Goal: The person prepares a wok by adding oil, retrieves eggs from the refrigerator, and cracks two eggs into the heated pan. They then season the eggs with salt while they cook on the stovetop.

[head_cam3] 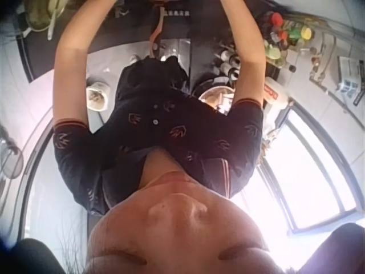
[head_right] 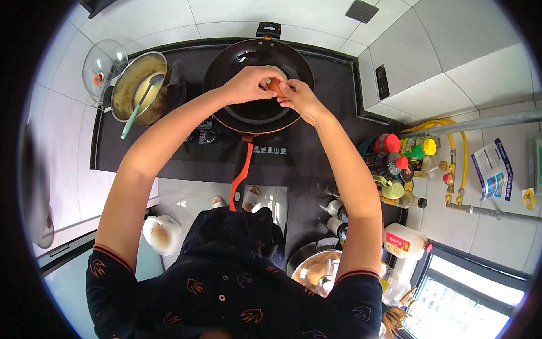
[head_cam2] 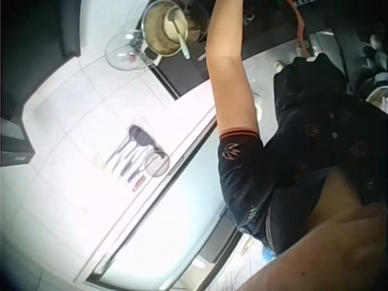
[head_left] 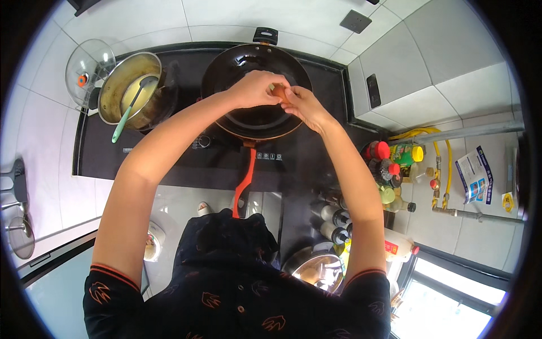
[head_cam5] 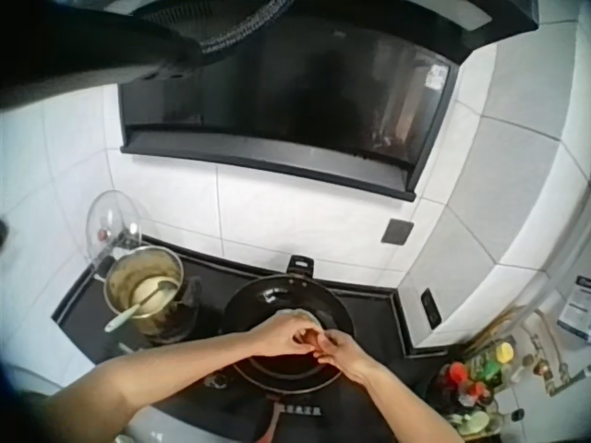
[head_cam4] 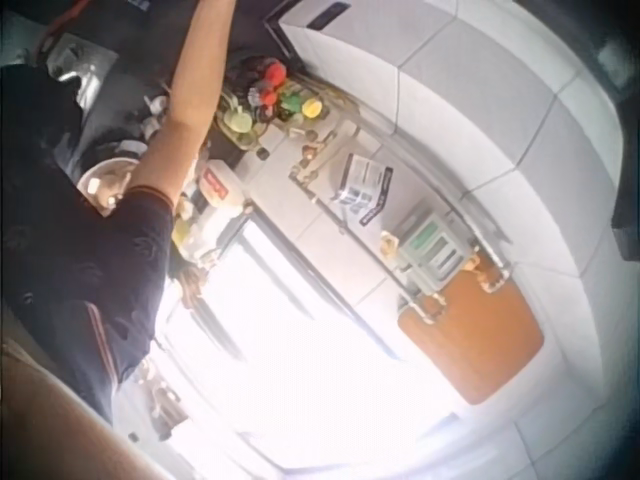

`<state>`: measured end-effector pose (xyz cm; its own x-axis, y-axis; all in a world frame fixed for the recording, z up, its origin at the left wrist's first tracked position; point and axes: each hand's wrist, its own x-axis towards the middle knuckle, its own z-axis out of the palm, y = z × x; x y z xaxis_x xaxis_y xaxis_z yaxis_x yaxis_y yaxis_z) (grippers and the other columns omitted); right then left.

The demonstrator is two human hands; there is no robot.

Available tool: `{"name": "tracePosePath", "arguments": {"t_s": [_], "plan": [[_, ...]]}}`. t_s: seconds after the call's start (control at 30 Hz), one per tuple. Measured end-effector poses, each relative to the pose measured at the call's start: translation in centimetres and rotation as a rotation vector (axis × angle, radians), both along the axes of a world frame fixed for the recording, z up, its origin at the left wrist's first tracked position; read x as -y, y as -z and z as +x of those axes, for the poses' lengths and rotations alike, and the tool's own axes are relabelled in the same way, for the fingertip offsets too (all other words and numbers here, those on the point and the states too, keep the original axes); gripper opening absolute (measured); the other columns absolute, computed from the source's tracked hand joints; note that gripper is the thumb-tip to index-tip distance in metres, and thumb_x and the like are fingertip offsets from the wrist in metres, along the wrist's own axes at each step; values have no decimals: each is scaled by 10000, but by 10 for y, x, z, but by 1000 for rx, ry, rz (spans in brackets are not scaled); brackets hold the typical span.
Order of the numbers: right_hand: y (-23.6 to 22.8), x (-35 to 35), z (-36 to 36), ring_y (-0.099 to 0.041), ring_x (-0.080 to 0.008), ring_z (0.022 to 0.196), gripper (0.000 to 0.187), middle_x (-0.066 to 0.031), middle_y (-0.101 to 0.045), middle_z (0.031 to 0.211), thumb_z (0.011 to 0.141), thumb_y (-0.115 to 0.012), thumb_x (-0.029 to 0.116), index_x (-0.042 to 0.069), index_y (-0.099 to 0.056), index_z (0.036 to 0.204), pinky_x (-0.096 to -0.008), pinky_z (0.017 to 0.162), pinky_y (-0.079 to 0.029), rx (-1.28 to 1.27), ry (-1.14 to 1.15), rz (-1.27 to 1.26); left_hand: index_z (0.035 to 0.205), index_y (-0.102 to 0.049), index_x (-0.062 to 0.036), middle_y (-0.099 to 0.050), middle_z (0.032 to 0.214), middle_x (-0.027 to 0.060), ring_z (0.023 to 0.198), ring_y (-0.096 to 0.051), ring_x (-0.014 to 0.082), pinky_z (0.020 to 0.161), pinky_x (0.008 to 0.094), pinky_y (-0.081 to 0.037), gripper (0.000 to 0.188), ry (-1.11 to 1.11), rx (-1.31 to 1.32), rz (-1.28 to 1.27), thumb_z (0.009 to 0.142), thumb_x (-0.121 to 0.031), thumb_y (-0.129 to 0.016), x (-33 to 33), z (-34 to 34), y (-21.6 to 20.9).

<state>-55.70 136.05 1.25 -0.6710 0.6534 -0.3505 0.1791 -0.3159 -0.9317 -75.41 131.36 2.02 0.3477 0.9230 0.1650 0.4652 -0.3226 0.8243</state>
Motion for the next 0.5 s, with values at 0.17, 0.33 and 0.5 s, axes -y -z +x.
{"name": "tracePosePath", "arguments": {"t_s": [0.17,0.33,0.5], "plan": [[9,-8,-2,-580,-127,865,309,-85,-597,1010,1005,-503,249,-26,-536,1142,-245,762,-496,31,33,23,1000,-633,-49,-633,899,74,789,-633,181,698,297,-554,291,-75,9,68,722,-28,-713,0,9,4],[16,-6,-8,-584,-132,875,318,-92,-600,1021,1009,-493,243,-34,-525,1161,-250,763,-497,17,67,-18,992,-643,-51,-622,845,84,686,-608,182,668,279,-530,303,-163,-81,247,700,-57,-726,0,10,19],[21,-6,-11,-565,-122,887,305,-76,-580,1038,1013,-482,235,-24,-517,1169,-240,787,-487,21,44,-26,1000,-664,-62,-637,845,94,657,-605,182,640,272,-515,310,-140,-53,141,697,-70,-730,-2,5,23]]}}
